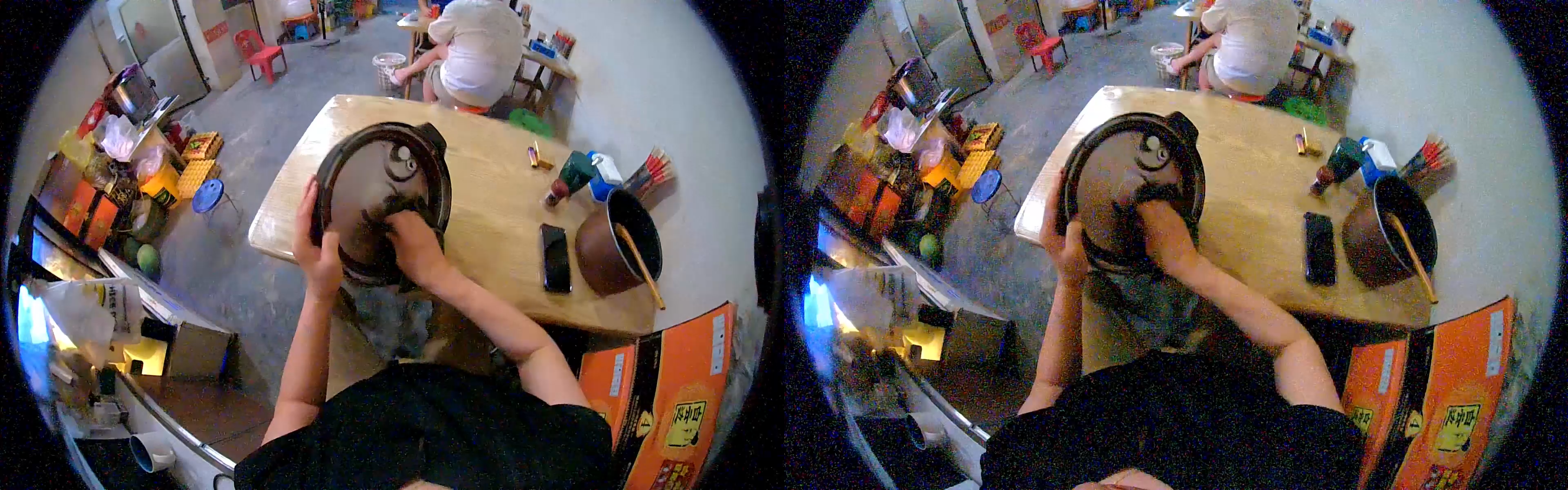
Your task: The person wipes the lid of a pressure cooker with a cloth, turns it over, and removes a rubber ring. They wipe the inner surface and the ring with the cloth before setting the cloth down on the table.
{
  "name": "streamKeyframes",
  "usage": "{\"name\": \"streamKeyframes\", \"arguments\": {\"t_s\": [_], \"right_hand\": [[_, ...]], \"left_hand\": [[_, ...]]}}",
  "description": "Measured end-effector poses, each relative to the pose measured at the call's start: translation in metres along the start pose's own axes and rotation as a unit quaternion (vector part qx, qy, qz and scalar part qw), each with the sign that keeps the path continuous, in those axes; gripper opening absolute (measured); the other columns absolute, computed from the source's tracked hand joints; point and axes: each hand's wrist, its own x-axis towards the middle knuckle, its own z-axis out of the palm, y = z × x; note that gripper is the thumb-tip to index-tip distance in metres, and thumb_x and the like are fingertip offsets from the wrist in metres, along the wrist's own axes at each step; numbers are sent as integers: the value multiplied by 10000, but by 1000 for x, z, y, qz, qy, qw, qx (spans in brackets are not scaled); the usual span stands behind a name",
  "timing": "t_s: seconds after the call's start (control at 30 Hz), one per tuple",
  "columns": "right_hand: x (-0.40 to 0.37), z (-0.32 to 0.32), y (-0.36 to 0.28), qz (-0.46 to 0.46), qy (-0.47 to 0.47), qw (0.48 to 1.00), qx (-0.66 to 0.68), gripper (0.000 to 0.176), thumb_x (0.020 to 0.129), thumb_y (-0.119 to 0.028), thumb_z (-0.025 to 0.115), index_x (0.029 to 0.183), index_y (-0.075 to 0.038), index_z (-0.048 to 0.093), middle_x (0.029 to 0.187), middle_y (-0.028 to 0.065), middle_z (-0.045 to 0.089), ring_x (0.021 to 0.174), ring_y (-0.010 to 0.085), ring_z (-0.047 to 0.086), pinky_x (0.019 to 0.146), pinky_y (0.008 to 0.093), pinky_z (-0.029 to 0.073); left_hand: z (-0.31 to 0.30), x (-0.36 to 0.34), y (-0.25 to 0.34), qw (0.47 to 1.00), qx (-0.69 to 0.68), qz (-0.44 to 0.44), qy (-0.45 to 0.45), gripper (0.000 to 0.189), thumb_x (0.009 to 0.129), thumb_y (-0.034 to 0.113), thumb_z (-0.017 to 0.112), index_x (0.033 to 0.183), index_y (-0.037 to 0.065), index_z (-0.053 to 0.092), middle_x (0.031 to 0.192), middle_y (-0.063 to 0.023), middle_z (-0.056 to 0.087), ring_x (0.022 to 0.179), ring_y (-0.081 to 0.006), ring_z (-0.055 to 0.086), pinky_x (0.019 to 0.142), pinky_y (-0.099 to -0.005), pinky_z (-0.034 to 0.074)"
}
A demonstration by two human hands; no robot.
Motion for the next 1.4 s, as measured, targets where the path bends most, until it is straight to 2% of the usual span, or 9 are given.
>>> {"name": "streamKeyframes", "arguments": {"t_s": [0.2,0.4,0.47,0.63,0.9,1.0,1.2,1.3,1.4], "right_hand": [[28,-43,-25,-16,-306,897,319,178,860,-47,588,1026,-2,634,1021,158,656,1000,274,623,887,361,480],[38,-123,-42,145,97,969,172,148,831,-19,630,979,-25,616,972,146,654,924,304,641,840,380,502],[37,-121,-27,-33,170,984,-48,153,824,-29,621,977,-33,621,918,143,633,881,331,615,797,398,505],[-8,-46,27,-180,-78,955,-223,389,650,46,596,1025,-54,629,873,139,592,866,323,567,795,433,469],[-14,-20,-31,7,-157,974,161,182,835,-21,592,1013,-45,621,939,185,648,931,352,632,817,404,496],[3,-16,-50,85,-161,945,272,137,911,-92,605,1039,-57,637,995,147,673,922,264,650,832,353,492],[30,-53,-61,331,63,589,734,276,949,-167,620,1211,-79,612,1051,32,657,964,145,617,850,333,520],[34,-87,-34,253,166,681,667,314,947,-142,617,1252,-73,594,1080,46,656,971,145,619,859,344,527],[24,-94,-9,398,-39,610,684,346,948,-106,605,1289,-56,570,1135,61,649,1005,145,612,898,329,504]], "left_hand": [[-9,-1,3,1000,-6,7,-8,647,731,-100,385,1374,-73,455,1459,-209,434,1391,-317,373,1162,-420,262],[-13,-6,6,1000,3,4,-11,635,733,-104,390,1363,-71,461,1455,-221,433,1391,-327,375,1162,-431,261],[-10,-4,3,1000,6,12,-3,621,738,-104,391,1353,-72,471,1449,-227,439,1385,-337,383,1159,-435,267],[-5,-4,7,998,11,56,-12,604,737,-102,403,1335,-74,489,1441,-235,449,1376,-343,398,1151,-434,278],[-1,-4,22,990,76,108,-52,563,758,-77,416,1314,-71,505,1442,-254,442,1377,-362,395,1145,-442,282],[0,-6,21,991,60,108,-48,551,772,-68,427,1319,-71,500,1440,-253,445,1373,-365,399,1144,-445,282],[-7,-8,16,995,53,85,-22,560,779,-76,427,1335,-70,488,1438,-241,451,1366,-346,407,1146,-438,281],[-12,-9,9,996,54,70,-10,583,764,-82,418,1344,-72,480,1438,-233,454,1368,-333,406,1149,-431,280],[-13,-11,4,998,34,43,-2,606,749,-83,415,1352,-74,472,1438,-227,455,1372,-326,402,1153,-428,276]]}}
